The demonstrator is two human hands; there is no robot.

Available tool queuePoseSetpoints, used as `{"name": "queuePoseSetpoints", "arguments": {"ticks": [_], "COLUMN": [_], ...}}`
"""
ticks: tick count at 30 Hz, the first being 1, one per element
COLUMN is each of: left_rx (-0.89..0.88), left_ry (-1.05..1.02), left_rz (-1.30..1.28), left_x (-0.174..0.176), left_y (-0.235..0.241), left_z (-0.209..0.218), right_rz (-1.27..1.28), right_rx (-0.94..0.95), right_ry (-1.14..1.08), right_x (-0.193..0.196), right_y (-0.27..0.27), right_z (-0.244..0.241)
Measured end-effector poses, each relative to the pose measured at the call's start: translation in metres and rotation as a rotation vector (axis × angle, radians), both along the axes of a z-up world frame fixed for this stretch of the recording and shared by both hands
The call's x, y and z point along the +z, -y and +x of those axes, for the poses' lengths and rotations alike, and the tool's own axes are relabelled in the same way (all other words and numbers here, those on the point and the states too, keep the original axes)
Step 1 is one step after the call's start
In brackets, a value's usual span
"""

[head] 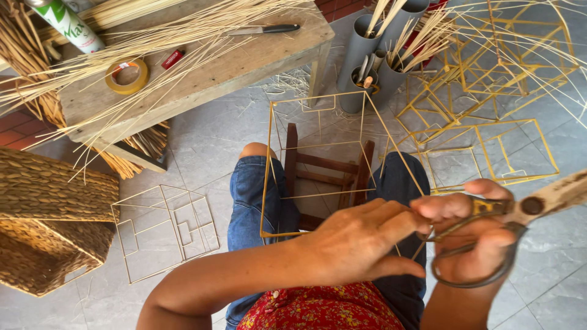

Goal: The person sits on a small wooden stool and wraps yellow tape around the edges of a yellow wireframe structure. They use scissors to cut the tape and continue taping different sections of the frame.

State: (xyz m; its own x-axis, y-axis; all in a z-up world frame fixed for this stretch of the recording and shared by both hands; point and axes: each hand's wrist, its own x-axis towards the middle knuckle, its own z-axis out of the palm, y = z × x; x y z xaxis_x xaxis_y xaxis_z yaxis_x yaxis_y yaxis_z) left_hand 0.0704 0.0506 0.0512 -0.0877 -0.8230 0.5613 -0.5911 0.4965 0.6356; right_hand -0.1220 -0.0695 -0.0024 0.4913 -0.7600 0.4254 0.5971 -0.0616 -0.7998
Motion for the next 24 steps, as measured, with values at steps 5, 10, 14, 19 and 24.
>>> {"name": "queuePoseSetpoints", "arguments": {"ticks": [5, 10, 14, 19, 24], "left_rx": [0.066, 0.066, 0.031, -0.137, 0.061], "left_ry": [-0.084, -0.060, -0.170, -0.361, -0.161], "left_rz": [0.015, 0.081, 0.190, 0.344, 0.194], "left_x": [-0.006, -0.012, -0.009, 0.001, 0.012], "left_y": [0.007, 0.009, 0.008, 0.008, 0.016], "left_z": [-0.004, 0.012, 0.020, 0.044, 0.056], "right_rz": [-0.051, -0.029, -0.124, -0.063, -0.300], "right_rx": [-0.007, 0.019, 0.105, 0.082, -0.172], "right_ry": [-0.061, -0.159, -0.344, -0.452, -0.589], "right_x": [0.020, 0.033, 0.044, 0.059, 0.049], "right_y": [-0.024, -0.032, -0.023, -0.035, -0.043], "right_z": [0.043, 0.065, 0.070, 0.070, 0.090]}}
